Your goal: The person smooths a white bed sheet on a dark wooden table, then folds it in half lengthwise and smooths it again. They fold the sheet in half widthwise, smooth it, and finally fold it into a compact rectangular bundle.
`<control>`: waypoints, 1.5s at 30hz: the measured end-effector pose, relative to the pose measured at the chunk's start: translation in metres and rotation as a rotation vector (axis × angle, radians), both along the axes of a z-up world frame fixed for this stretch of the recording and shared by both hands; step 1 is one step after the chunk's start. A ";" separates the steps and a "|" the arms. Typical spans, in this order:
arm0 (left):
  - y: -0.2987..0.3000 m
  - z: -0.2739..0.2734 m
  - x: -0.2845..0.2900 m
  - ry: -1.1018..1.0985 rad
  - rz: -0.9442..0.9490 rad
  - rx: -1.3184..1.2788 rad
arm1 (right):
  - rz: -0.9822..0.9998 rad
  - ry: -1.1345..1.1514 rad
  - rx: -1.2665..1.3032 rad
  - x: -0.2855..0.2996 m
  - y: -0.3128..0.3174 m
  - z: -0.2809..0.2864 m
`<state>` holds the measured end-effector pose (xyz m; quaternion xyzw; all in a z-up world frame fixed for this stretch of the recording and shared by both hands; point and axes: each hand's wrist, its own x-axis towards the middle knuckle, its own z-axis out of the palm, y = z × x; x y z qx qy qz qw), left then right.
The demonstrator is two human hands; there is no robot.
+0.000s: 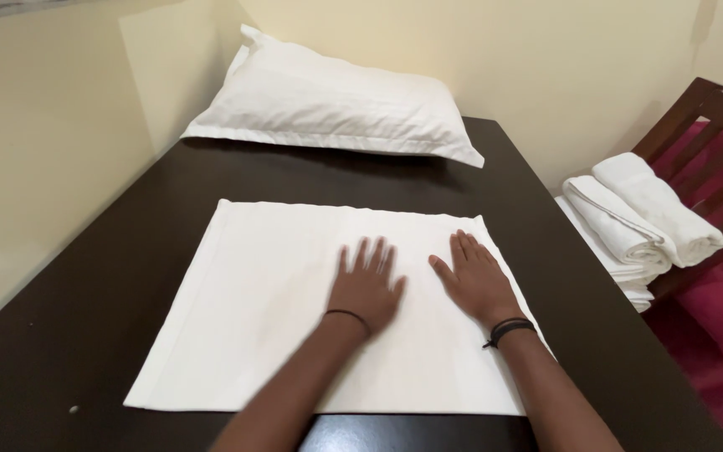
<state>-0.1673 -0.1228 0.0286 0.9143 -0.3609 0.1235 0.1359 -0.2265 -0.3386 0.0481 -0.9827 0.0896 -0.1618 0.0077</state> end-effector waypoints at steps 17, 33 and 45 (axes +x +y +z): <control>0.181 -0.004 0.075 -0.058 0.340 0.137 | 0.075 -0.056 -0.231 0.006 0.050 0.000; 0.183 0.001 0.073 -0.019 0.332 0.113 | 0.335 0.159 0.158 -0.040 0.187 0.027; 0.174 -0.004 0.072 -0.112 0.338 0.104 | 0.011 0.124 -0.010 -0.095 0.045 0.015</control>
